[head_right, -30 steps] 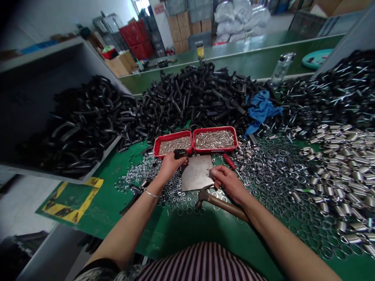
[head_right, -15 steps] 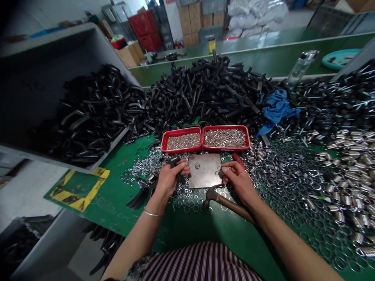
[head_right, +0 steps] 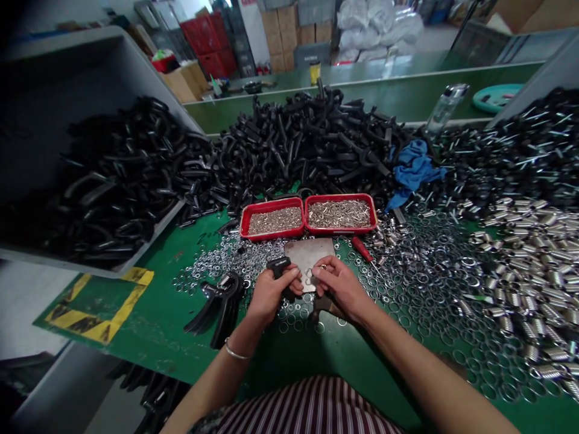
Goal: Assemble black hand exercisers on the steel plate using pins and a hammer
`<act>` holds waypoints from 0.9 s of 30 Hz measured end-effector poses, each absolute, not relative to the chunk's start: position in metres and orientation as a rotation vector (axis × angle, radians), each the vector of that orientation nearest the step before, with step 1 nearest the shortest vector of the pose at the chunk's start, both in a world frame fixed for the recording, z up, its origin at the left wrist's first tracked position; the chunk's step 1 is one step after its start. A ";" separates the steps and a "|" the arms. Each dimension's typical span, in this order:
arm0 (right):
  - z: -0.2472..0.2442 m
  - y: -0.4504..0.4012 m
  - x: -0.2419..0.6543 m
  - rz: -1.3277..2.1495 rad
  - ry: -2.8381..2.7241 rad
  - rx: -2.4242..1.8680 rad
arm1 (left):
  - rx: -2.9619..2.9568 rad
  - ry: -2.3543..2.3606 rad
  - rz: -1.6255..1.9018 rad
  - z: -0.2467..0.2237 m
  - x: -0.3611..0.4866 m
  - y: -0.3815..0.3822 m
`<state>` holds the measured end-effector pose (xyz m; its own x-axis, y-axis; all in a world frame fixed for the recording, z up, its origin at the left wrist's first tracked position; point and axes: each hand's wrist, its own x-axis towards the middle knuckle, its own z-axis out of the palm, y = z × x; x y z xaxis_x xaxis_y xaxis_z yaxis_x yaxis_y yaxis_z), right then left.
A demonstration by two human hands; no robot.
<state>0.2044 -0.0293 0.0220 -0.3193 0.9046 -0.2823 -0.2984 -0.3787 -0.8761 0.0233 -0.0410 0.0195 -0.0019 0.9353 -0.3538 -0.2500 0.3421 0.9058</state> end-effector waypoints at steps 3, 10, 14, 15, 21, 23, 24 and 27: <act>0.021 -0.029 0.205 1.872 -0.815 -0.960 | 0.753 1.204 1.065 0.020 0.025 -0.039; 0.013 -0.028 0.208 1.928 -0.766 -0.863 | 0.574 1.133 1.170 0.015 0.038 -0.026; 0.011 -0.026 0.211 1.909 -0.700 -0.868 | 0.587 1.146 1.148 0.013 0.036 -0.026; 0.011 -0.026 0.212 1.907 -0.684 -0.868 | 0.622 1.142 1.112 0.013 0.034 -0.028; 0.012 -0.025 0.214 1.914 -0.709 -0.884 | 0.614 1.082 1.046 0.021 0.029 -0.030; 0.012 -0.025 0.214 1.917 -0.705 -0.878 | 0.508 1.007 1.063 0.024 0.030 -0.027; 0.011 -0.025 0.214 1.915 -0.696 -0.875 | 0.479 0.994 1.058 0.025 0.030 -0.026; 0.011 -0.026 0.213 1.895 -0.693 -0.876 | 0.505 1.053 1.023 0.025 0.031 -0.025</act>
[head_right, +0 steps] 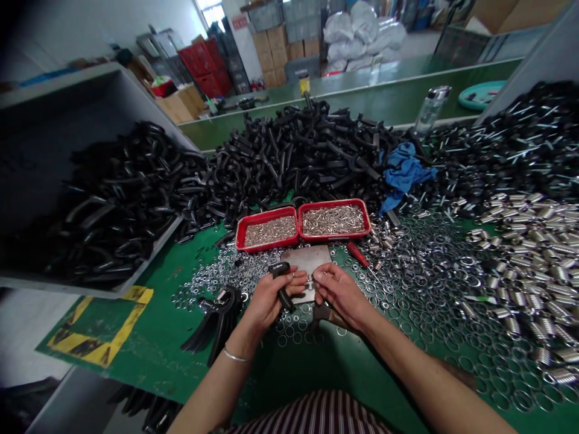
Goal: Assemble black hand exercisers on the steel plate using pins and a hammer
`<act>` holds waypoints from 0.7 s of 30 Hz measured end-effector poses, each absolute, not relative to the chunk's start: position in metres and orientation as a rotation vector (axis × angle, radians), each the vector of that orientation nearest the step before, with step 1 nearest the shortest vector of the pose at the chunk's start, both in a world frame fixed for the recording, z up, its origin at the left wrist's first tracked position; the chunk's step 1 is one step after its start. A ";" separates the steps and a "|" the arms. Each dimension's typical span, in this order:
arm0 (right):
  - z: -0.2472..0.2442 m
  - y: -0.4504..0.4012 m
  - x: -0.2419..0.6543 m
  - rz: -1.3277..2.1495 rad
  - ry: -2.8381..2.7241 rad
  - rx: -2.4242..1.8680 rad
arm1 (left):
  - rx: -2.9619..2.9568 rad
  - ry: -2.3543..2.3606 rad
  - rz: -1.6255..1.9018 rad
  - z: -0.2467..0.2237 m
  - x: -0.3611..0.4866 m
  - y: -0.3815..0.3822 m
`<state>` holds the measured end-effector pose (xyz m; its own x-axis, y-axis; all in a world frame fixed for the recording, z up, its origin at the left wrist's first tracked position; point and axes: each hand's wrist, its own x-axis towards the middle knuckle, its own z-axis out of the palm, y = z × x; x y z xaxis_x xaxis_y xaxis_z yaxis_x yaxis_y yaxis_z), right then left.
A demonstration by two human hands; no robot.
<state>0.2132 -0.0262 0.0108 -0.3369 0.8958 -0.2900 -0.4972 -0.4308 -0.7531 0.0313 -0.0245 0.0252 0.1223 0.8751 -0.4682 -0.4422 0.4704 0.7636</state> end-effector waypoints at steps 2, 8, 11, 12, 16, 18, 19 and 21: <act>0.012 -0.027 0.213 1.888 -0.705 -0.879 | 0.607 1.105 1.000 0.023 0.032 -0.025; 0.020 -0.026 0.215 1.871 -0.738 -0.910 | 0.870 1.169 1.046 0.016 0.032 -0.027; 0.021 -0.025 0.217 1.861 -0.790 -0.938 | 0.945 1.177 0.989 0.015 0.033 -0.025; 0.021 -0.025 0.218 1.862 -0.805 -0.946 | 0.961 1.193 0.976 0.014 0.034 -0.025; 0.019 -0.024 0.219 1.891 -0.832 -0.953 | 0.820 1.157 1.020 0.014 0.038 -0.026; 0.018 -0.024 0.219 1.902 -0.831 -0.938 | 0.714 1.116 1.016 0.015 0.041 -0.028; 0.017 -0.024 0.219 1.908 -0.833 -0.930 | 0.682 1.110 1.013 0.014 0.042 -0.029; 0.017 -0.024 0.219 1.915 -0.845 -0.915 | 0.668 1.125 1.031 0.012 0.044 -0.030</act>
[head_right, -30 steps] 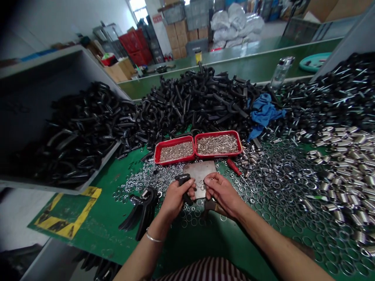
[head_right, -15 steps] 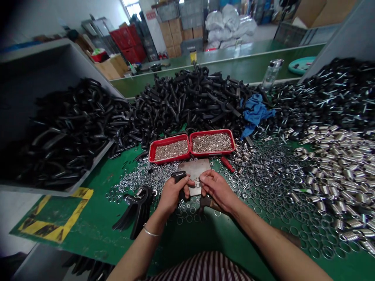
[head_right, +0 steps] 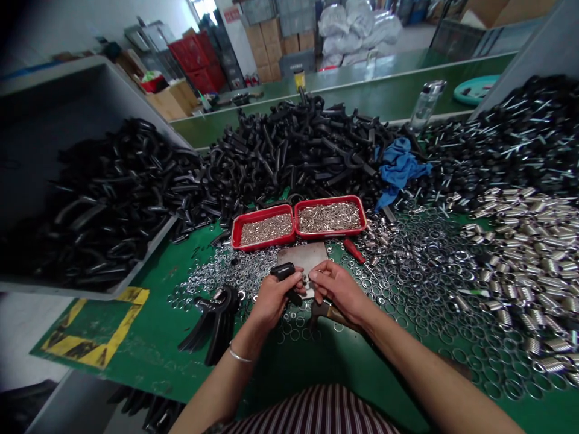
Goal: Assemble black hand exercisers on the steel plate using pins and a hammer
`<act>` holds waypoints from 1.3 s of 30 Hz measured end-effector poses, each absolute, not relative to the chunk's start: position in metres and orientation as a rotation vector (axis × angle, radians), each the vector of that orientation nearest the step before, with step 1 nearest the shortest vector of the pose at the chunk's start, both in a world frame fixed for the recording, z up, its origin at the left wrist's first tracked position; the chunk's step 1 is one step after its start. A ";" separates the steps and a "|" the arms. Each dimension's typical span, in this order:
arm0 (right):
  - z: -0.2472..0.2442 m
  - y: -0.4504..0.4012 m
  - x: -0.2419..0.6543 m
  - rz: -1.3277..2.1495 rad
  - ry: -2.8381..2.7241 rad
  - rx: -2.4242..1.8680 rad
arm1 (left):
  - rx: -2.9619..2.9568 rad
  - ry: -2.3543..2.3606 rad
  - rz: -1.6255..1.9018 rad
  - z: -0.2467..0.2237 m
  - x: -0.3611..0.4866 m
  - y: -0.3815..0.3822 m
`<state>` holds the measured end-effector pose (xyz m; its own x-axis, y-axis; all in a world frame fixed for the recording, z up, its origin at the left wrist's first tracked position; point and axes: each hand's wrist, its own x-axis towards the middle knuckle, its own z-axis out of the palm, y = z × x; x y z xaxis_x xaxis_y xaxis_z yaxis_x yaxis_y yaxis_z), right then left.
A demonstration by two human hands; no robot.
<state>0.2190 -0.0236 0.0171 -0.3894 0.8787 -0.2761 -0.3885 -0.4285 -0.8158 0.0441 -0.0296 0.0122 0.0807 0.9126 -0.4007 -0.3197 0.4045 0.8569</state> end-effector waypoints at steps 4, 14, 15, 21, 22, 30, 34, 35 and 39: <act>0.018 -0.024 0.219 1.930 -0.854 -0.900 | 0.722 1.170 1.099 0.006 0.051 -0.031; 0.020 -0.019 0.223 1.984 -0.710 -0.877 | 0.625 1.014 1.058 0.008 0.055 -0.034; 0.020 -0.019 0.224 1.996 -0.695 -0.879 | 0.623 1.027 1.069 0.008 0.056 -0.034; 0.023 -0.018 0.225 1.990 -0.733 -0.900 | 0.604 1.144 1.124 0.006 0.062 -0.033; 0.023 -0.019 0.225 1.982 -0.730 -0.901 | 0.607 1.140 1.119 0.006 0.063 -0.034; 0.018 -0.015 0.235 2.215 -0.464 -0.782 | 0.723 1.120 1.135 0.007 0.059 -0.038; 0.020 -0.008 0.243 2.310 -0.520 -0.760 | 0.837 1.093 1.128 0.008 0.054 -0.035; 0.021 -0.007 0.244 2.313 -0.564 -0.754 | 0.845 1.076 1.129 0.008 0.054 -0.034; 0.021 -0.005 0.240 2.255 -0.621 -0.799 | 0.834 1.120 1.169 0.008 0.058 -0.031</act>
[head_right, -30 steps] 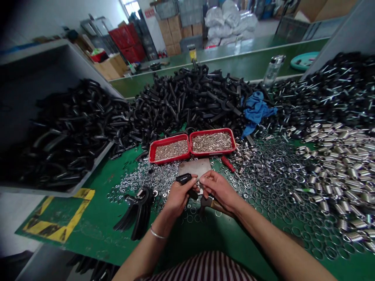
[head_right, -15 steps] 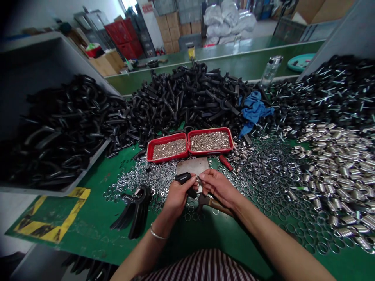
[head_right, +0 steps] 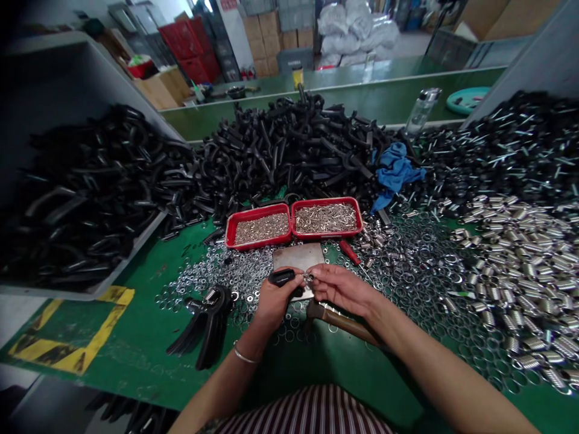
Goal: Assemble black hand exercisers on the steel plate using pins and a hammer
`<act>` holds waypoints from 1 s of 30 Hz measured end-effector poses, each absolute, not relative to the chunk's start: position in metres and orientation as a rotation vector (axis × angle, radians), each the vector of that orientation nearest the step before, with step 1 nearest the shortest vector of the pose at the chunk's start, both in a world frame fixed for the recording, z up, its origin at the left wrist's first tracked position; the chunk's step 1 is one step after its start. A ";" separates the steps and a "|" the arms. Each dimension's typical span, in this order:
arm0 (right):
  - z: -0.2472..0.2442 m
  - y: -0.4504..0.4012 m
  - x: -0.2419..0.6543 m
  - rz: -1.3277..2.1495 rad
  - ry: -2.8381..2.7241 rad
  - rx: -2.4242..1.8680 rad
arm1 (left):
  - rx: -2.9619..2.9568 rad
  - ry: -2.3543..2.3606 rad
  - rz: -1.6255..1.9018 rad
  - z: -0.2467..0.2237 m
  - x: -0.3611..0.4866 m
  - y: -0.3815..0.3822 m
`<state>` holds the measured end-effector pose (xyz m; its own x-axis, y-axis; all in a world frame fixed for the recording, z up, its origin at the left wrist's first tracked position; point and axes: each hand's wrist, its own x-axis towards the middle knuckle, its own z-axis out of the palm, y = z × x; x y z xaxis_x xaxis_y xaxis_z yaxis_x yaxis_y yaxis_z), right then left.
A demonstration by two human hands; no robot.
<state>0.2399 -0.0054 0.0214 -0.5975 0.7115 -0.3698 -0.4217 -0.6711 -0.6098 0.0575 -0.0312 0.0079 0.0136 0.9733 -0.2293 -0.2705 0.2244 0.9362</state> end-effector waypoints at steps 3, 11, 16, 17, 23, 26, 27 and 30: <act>0.020 -0.006 0.233 2.109 -0.630 -0.848 | 0.853 1.186 1.198 0.011 0.060 -0.029; 0.033 0.004 0.239 1.710 -1.244 -1.096 | 1.058 1.088 1.046 0.022 0.034 -0.023; 0.043 0.015 0.254 1.296 -1.626 -1.205 | 0.976 1.103 1.042 0.025 0.023 -0.019; 0.043 0.016 0.255 1.311 -1.618 -1.210 | 0.956 1.113 1.053 0.025 0.024 -0.018; 0.039 0.007 0.236 1.445 -1.305 -1.243 | 0.977 1.259 1.040 0.022 0.041 -0.009; 0.039 -0.003 0.220 1.426 -1.178 -1.225 | 0.927 1.200 1.010 0.017 0.052 -0.006; 0.040 -0.006 0.215 1.409 -1.155 -1.227 | 0.891 1.182 1.017 0.016 0.056 -0.007; 0.038 -0.010 0.210 1.344 -1.142 -1.248 | 0.788 1.104 1.031 0.017 0.062 -0.012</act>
<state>0.2101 -0.0101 0.0379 -0.0372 0.9921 -0.1199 -0.0417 -0.1214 -0.9917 0.0618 -0.0124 0.0167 0.1096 0.9394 -0.3249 -0.2602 0.3426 0.9027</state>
